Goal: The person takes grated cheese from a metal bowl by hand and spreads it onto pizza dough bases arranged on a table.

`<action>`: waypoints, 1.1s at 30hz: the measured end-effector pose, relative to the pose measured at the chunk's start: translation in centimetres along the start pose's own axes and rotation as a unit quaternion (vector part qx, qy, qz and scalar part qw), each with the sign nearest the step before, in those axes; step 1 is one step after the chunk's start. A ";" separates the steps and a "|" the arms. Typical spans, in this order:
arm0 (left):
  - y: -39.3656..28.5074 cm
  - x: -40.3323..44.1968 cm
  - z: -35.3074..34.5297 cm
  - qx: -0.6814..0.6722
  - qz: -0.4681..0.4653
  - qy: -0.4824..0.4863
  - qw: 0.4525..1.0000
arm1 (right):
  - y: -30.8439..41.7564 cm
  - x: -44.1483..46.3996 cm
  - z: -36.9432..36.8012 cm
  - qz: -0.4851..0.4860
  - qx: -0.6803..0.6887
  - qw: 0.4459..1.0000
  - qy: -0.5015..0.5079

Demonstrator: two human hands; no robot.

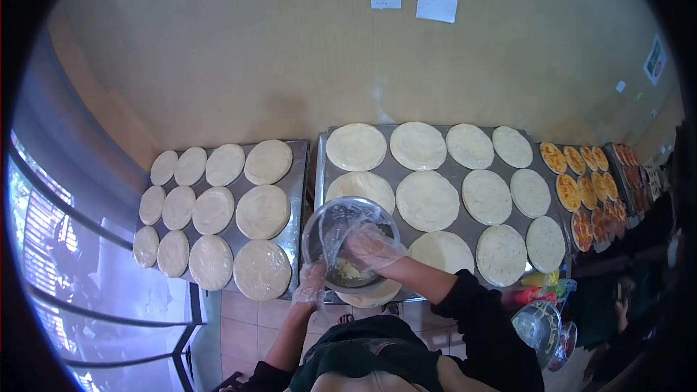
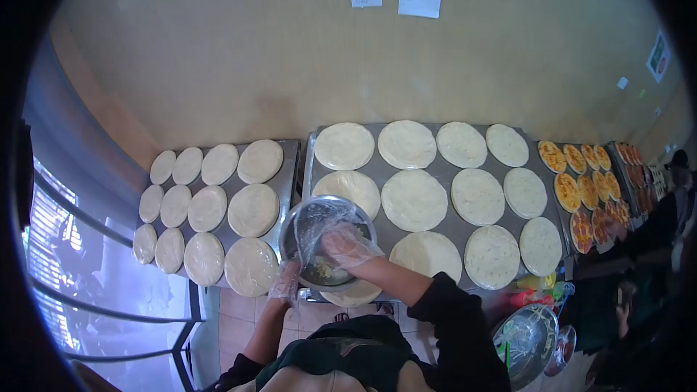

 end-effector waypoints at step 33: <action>2.6 0.0 1.8 0.317 -0.266 0.133 0.901 | 7.5 -5.2 4.5 -0.394 0.796 0.459 -0.011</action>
Point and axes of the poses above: each hand's wrist, its own x-axis towards the middle knuckle, its own z-axis out of the back of the hand, y = z × x, the point moved 3 cm from there along x, towards the middle knuckle, and after that the axes turned 3 degrees about -y, right-handed, at the moved point
